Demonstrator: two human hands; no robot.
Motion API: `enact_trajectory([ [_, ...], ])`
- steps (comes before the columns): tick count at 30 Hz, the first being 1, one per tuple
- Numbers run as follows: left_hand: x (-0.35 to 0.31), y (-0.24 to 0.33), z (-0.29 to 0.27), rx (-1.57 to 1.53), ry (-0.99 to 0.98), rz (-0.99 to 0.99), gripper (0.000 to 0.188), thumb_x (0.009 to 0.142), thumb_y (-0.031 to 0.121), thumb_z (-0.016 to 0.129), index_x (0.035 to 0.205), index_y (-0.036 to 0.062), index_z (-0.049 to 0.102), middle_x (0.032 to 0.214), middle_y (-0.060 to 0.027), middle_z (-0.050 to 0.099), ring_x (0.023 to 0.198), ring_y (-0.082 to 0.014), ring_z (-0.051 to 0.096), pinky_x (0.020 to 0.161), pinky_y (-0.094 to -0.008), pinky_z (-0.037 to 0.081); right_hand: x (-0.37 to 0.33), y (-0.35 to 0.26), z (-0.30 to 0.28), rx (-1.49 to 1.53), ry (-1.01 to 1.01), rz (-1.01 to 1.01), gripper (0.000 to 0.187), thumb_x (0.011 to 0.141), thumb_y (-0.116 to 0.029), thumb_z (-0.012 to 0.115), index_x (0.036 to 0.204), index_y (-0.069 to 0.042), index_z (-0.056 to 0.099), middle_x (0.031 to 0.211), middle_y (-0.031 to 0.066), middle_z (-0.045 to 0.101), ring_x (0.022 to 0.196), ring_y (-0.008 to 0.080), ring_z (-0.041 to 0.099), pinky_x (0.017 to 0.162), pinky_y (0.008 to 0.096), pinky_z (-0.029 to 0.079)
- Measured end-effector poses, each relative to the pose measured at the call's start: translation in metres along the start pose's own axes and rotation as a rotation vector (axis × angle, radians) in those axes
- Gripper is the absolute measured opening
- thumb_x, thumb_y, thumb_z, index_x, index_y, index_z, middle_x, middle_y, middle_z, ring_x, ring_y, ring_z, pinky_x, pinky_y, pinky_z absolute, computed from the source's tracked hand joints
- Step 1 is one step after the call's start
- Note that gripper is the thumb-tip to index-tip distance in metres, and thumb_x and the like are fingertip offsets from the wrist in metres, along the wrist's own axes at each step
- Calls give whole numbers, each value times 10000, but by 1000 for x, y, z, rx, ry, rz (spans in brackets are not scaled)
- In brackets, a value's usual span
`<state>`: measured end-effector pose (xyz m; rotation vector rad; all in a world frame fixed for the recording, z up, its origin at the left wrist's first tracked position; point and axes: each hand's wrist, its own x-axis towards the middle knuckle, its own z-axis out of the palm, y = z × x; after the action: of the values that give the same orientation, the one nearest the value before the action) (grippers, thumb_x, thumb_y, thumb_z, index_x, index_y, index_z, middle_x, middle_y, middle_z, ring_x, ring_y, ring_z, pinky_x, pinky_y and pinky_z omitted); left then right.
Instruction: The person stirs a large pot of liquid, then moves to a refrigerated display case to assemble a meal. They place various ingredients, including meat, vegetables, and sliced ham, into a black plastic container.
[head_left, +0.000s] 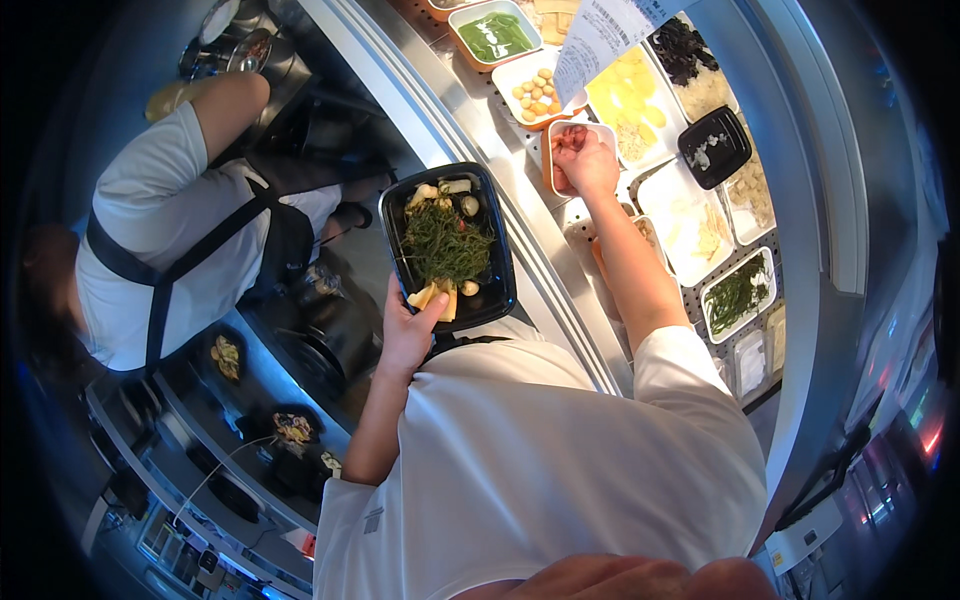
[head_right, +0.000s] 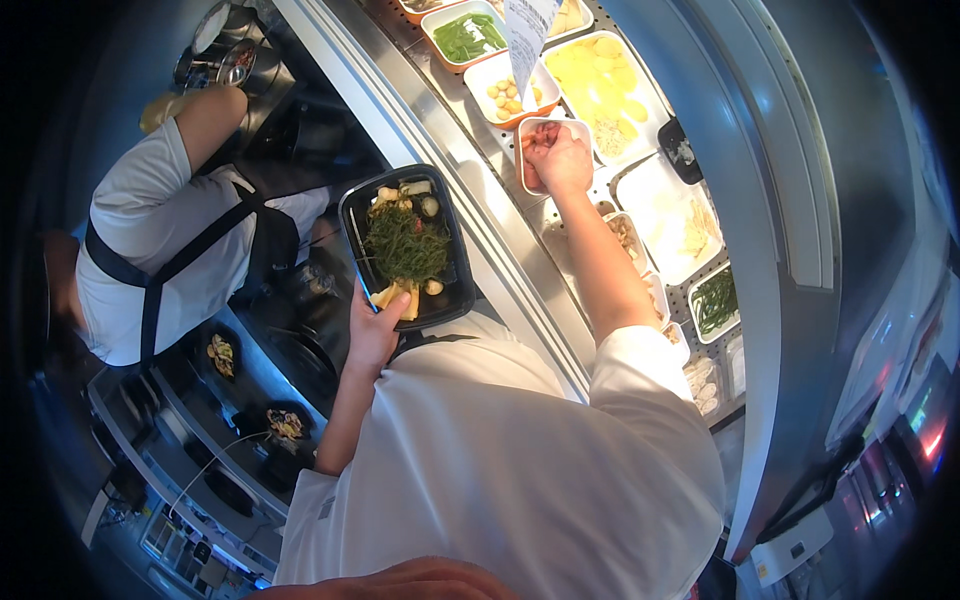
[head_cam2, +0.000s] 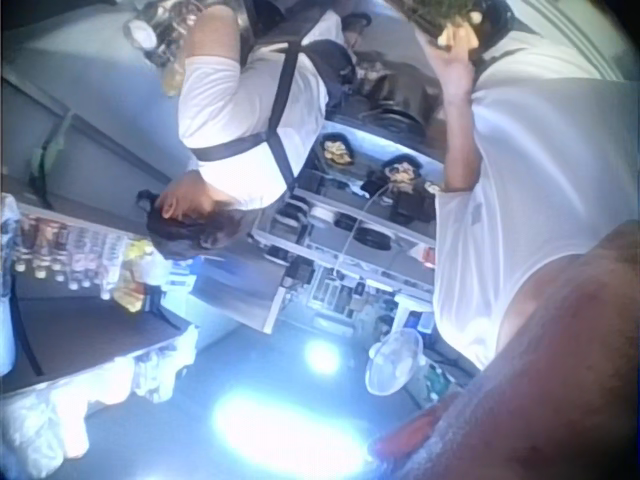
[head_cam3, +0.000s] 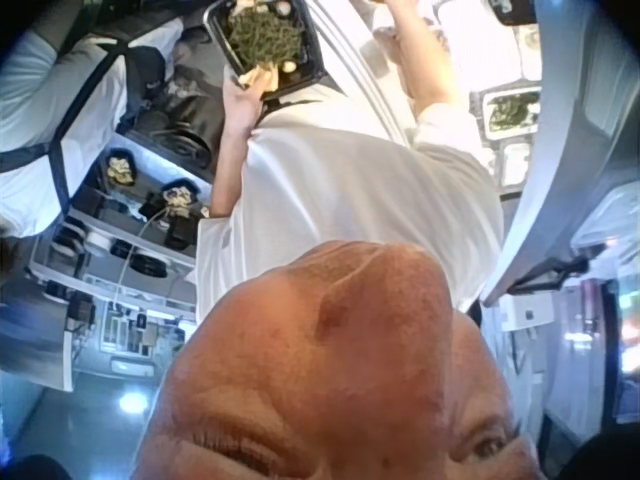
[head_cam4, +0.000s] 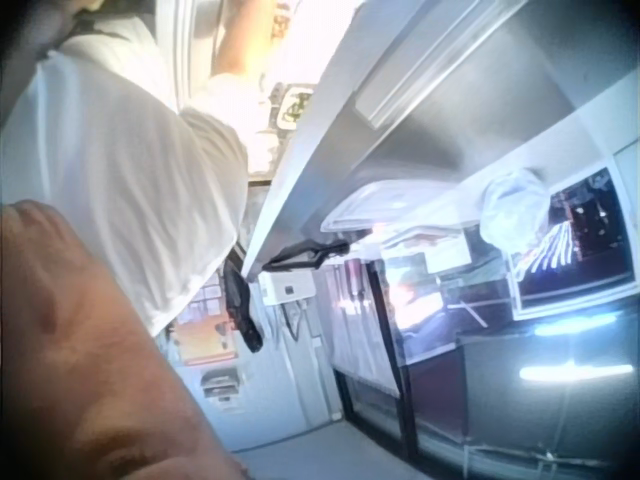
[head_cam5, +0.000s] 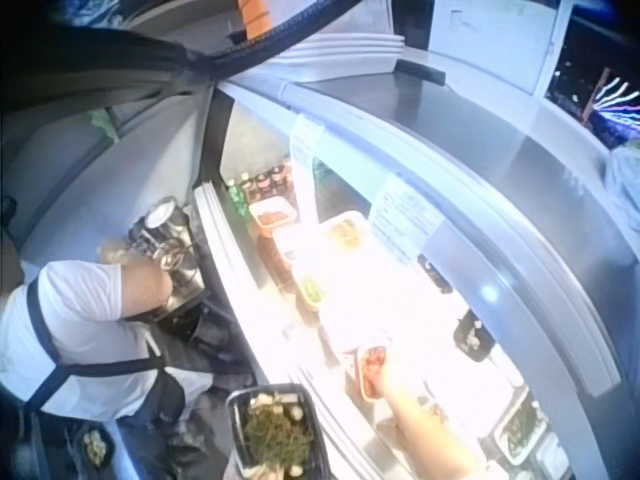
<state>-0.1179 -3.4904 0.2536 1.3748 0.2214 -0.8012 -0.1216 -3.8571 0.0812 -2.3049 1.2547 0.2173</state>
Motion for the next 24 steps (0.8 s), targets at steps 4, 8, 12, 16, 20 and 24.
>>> enact_trajectory([
  [4, 4, -2, 1, 62, -7, 0, 586, 894, -68, 668, 1421, 40, 434, 1283, -80, 614, 1156, -164, 608, 1036, -333, 480, 13, 21, -2, -18, -23, -91, 479, 773, -507, 752, 1119, -177, 732, 1030, 164, 740, 950, 350, 706, 886, 445, 555],
  [8, 9, -8, -3, 82, -22, -2, 604, 880, -117, 643, 1426, 37, 435, 1291, -93, 615, 1168, -185, 614, 1034, -350, 492, 13, 39, 2, -57, 53, -309, 420, 812, -281, 682, 1223, -202, 722, 997, 180, 744, 926, 392, 709, 879, 482, 559],
  [12, 15, -6, 0, 91, -40, -14, 593, 899, -73, 662, 1432, 19, 419, 1283, -81, 612, 1168, -166, 604, 1054, -337, 470, 5, 48, -13, 3, 34, -344, 384, 825, -208, 646, 1196, -201, 743, 987, 186, 739, 911, 384, 709, 878, 458, 564],
  [16, 26, -8, -1, 165, -77, -12, 659, 892, -75, 660, 1481, 8, 376, 1326, -86, 573, 1221, -165, 565, 1078, -343, 450, -13, 50, -37, 200, 18, -251, 371, 824, -207, 682, 1185, -158, 753, 967, 170, 754, 872, 314, 736, 836, 411, 576],
  [20, 34, -8, 11, 193, -115, 57, 636, 905, -83, 652, 1474, 15, 385, 1326, -89, 585, 1228, -166, 570, 1065, -334, 455, -23, 70, -45, 659, -73, -113, 305, 906, -97, 701, 1178, 42, 716, 936, 90, 761, 894, 160, 730, 763, 325, 584],
  [24, 39, -17, 18, 136, -169, 57, 677, 905, -83, 651, 1504, 4, 346, 1354, -89, 558, 1241, -171, 563, 1089, -339, 439, -75, 41, -93, 1018, -237, -111, 255, 970, -39, 656, 1195, 76, 683, 1021, 92, 739, 866, 134, 695, 760, 283, 565],
])
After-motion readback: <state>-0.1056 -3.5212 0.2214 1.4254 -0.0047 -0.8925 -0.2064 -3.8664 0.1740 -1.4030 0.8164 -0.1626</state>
